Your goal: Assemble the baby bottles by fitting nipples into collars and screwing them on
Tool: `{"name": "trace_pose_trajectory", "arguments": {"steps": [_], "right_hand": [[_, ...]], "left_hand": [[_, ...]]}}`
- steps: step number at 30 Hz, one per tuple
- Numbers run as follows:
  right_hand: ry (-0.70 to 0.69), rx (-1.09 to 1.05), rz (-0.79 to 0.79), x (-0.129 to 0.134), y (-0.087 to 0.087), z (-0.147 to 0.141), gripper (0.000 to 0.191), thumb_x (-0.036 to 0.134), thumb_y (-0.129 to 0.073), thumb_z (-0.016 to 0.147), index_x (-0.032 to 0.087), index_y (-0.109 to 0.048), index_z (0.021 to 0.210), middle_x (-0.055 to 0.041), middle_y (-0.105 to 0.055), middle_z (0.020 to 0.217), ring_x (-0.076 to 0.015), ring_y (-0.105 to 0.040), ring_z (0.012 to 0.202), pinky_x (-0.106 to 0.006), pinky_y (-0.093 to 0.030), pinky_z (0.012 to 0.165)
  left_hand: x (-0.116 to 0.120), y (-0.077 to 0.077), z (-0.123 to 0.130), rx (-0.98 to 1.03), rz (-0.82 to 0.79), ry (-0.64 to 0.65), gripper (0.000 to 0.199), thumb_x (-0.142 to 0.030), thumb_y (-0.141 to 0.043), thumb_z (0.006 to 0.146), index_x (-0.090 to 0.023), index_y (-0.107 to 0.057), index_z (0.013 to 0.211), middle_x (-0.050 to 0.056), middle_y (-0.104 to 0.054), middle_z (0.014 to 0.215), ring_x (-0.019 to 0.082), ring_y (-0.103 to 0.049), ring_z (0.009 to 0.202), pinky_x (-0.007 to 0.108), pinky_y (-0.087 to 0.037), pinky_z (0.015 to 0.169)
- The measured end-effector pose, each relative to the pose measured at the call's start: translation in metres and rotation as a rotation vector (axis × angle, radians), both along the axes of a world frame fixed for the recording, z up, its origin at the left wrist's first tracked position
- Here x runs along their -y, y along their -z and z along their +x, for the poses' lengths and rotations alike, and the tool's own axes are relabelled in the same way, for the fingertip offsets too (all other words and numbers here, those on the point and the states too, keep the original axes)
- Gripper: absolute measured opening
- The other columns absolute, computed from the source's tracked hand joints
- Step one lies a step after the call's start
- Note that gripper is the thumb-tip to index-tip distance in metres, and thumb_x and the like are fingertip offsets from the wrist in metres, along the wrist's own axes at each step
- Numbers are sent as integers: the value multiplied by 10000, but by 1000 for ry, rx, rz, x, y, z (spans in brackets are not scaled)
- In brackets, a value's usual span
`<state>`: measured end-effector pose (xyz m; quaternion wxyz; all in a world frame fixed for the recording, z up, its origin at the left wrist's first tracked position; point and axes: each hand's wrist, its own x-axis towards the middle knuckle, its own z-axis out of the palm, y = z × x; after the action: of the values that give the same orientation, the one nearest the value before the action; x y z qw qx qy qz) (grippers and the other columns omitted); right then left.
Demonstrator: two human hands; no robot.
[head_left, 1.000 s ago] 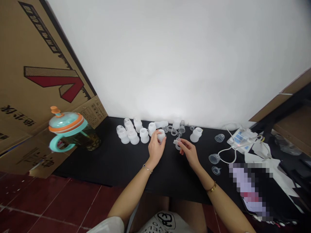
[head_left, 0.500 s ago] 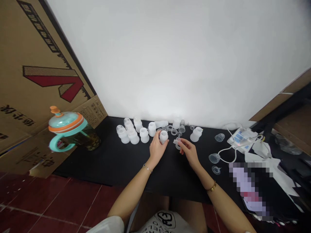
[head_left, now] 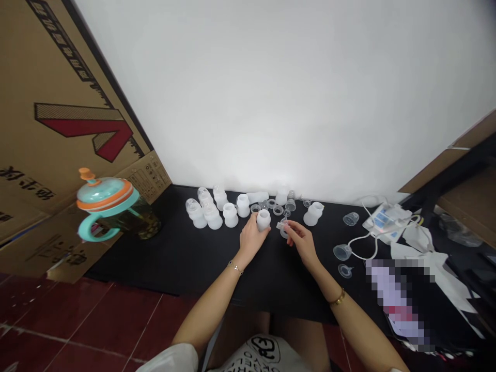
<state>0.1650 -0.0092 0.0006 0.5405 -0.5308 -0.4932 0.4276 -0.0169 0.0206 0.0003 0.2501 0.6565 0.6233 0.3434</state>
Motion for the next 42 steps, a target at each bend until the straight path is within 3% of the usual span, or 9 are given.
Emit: {"name": "trace_pose_trajectory", "arguments": {"steps": [7,14,20,26,31,36,42], "right_hand": [[-2,-4,-8,-1,2,1,491,569,-742,784,154,-744,1045,20,-588,531,-149,-519,470,-275,-409,471],[-5,-41,-7,-1,-1,1,474,564,-743,784,160,-748,1033,9,-610,564,-144,-525,479,-267,-410,460],[29,-107,-38,-1,-5,0,475,576,-755,759,163,-758,994,7,-615,553,-149,-538,464,-270,-412,448],[-5,-225,-83,-4,-1,2,424,564,-747,771,169,-757,924,-44,-716,685,-136,-540,454,-267,-406,436],[-63,-357,-122,-6,-2,4,453,588,-670,831,146,-734,905,-134,-775,926,-117,-512,446,-276,-402,423],[-94,-424,-118,-4,-9,6,409,551,-650,841,164,-720,954,-145,-775,1028,-123,-504,460,-297,-411,459],[-86,-511,-151,-4,-11,8,341,490,-681,803,171,-705,923,-157,-764,1105,-134,-511,481,-307,-416,471]], "left_hand": [[-1,-3,0,50,-35,13,445,-379,-777,750,-247,-627,1148,56,-720,976,261,-679,858,288,-424,673],[-6,0,-1,272,-9,38,501,-520,-788,713,-210,-666,1087,36,-708,985,146,-586,636,249,-405,597],[-8,-1,1,567,-170,117,545,-532,-796,713,-176,-676,1108,45,-726,904,126,-576,597,232,-430,530],[-7,-4,2,768,-269,174,515,-565,-778,729,-147,-682,1015,-22,-604,667,78,-461,472,205,-330,411],[-6,-9,0,888,-350,123,541,-538,-812,699,-147,-684,1049,35,-680,810,106,-574,597,180,-351,423],[-10,-6,-3,1057,-413,129,500,-473,-834,695,-162,-688,1059,105,-725,1073,203,-689,907,256,-549,678],[-13,-1,-4,1125,-444,161,477,-434,-808,724,-193,-689,1117,110,-702,1226,250,-677,1064,318,-551,820]]}}
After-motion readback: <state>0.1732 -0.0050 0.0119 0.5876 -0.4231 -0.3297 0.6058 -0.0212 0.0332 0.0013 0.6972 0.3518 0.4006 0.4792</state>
